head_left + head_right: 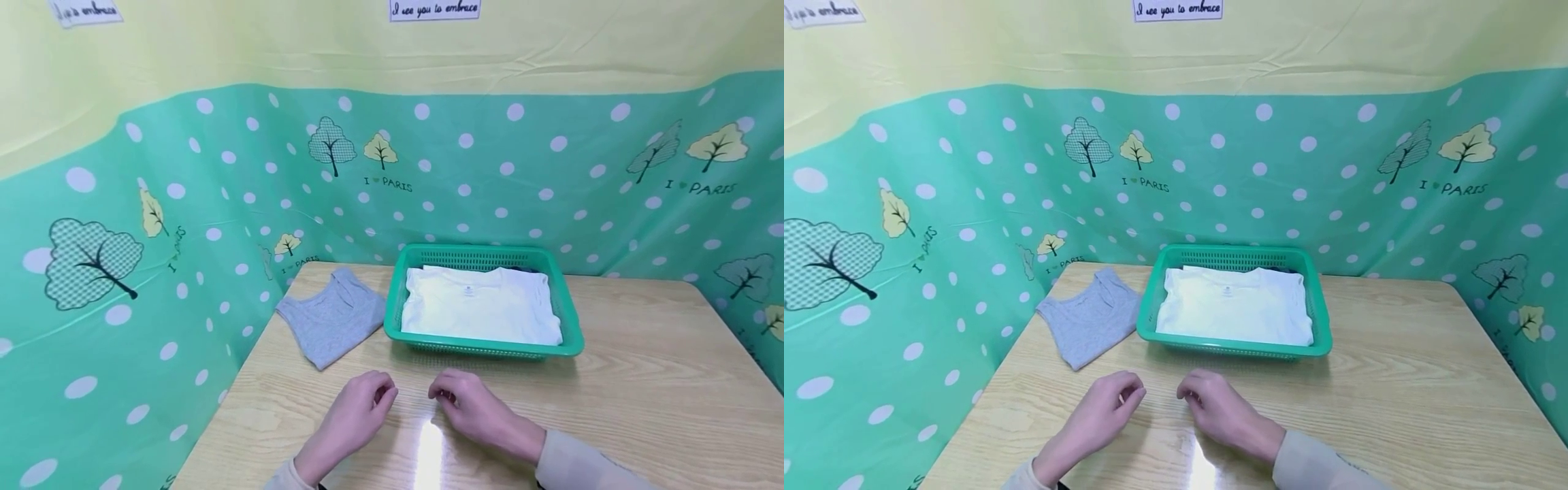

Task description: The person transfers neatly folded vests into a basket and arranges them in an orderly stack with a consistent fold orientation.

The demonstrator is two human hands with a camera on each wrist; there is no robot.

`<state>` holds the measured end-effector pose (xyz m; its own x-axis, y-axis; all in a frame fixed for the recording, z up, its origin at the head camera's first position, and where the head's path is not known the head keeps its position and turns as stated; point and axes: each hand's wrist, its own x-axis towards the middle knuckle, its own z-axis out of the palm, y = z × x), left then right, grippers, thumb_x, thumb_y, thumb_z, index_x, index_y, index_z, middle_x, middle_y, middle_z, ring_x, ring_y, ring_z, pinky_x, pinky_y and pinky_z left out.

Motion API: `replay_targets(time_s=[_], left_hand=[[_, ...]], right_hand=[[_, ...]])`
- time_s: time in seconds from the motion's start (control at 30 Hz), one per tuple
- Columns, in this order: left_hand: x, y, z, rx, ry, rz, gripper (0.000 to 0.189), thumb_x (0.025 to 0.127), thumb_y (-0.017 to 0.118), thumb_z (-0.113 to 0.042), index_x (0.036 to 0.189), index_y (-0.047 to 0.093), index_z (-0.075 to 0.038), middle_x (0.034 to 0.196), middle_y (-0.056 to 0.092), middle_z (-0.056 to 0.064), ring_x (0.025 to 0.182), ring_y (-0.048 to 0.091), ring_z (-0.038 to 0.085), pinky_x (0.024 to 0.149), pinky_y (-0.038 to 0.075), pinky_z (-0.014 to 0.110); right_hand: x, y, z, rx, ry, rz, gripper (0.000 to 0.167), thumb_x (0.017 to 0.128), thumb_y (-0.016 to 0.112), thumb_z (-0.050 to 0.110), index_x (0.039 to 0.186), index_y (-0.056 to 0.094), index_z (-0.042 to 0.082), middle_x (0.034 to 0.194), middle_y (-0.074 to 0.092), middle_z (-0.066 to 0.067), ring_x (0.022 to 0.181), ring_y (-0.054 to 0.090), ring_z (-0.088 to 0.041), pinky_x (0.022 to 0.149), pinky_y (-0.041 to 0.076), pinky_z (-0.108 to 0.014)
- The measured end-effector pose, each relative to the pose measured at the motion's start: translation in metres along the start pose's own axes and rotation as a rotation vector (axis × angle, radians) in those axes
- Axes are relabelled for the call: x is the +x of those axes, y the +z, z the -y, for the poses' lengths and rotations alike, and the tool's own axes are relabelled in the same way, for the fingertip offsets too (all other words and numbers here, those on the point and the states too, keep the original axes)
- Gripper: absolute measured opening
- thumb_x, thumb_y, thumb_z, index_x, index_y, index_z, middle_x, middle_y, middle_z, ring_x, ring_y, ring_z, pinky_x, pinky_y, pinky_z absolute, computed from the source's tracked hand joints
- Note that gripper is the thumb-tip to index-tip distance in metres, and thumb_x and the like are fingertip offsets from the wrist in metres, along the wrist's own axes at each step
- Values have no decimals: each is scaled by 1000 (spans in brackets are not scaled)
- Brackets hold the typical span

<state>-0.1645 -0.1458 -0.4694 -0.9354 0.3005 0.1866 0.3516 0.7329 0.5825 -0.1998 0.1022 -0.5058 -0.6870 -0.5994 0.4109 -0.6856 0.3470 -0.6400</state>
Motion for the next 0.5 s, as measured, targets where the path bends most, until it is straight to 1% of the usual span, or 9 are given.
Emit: replay_targets(time_s=[0.13,0.23,0.37,0.5], left_hand=[[-1,-5,5,17,-20,-24,11,101,69,-8,91,72,-11,78,56,-12,69,53,2,61,48,24],[-2,-8,9,50,-31,-61,10,100,70,-8,91,72,-11,77,56,-12,68,53,3,61,48,24],[-3,-12,17,102,-52,-108,11,98,73,-8,89,71,-15,78,57,-12,69,53,3,62,49,24],[-4,-18,25,157,-76,-158,13,95,76,-8,88,70,-17,80,60,-11,72,58,8,63,50,27]], right_hand=[[0,0,-2,4,4,14,25,84,68,-19,97,76,2,97,71,-1,89,68,-12,79,58,-21],[1,0,-3,17,3,23,25,84,67,-19,97,75,1,95,71,-2,87,68,-11,77,58,-21],[4,1,-4,19,3,33,25,85,66,-19,97,75,1,95,71,-2,86,68,-11,76,58,-21],[8,4,-3,21,-5,42,25,85,66,-19,98,76,1,96,71,-2,87,68,-12,77,58,-21]])
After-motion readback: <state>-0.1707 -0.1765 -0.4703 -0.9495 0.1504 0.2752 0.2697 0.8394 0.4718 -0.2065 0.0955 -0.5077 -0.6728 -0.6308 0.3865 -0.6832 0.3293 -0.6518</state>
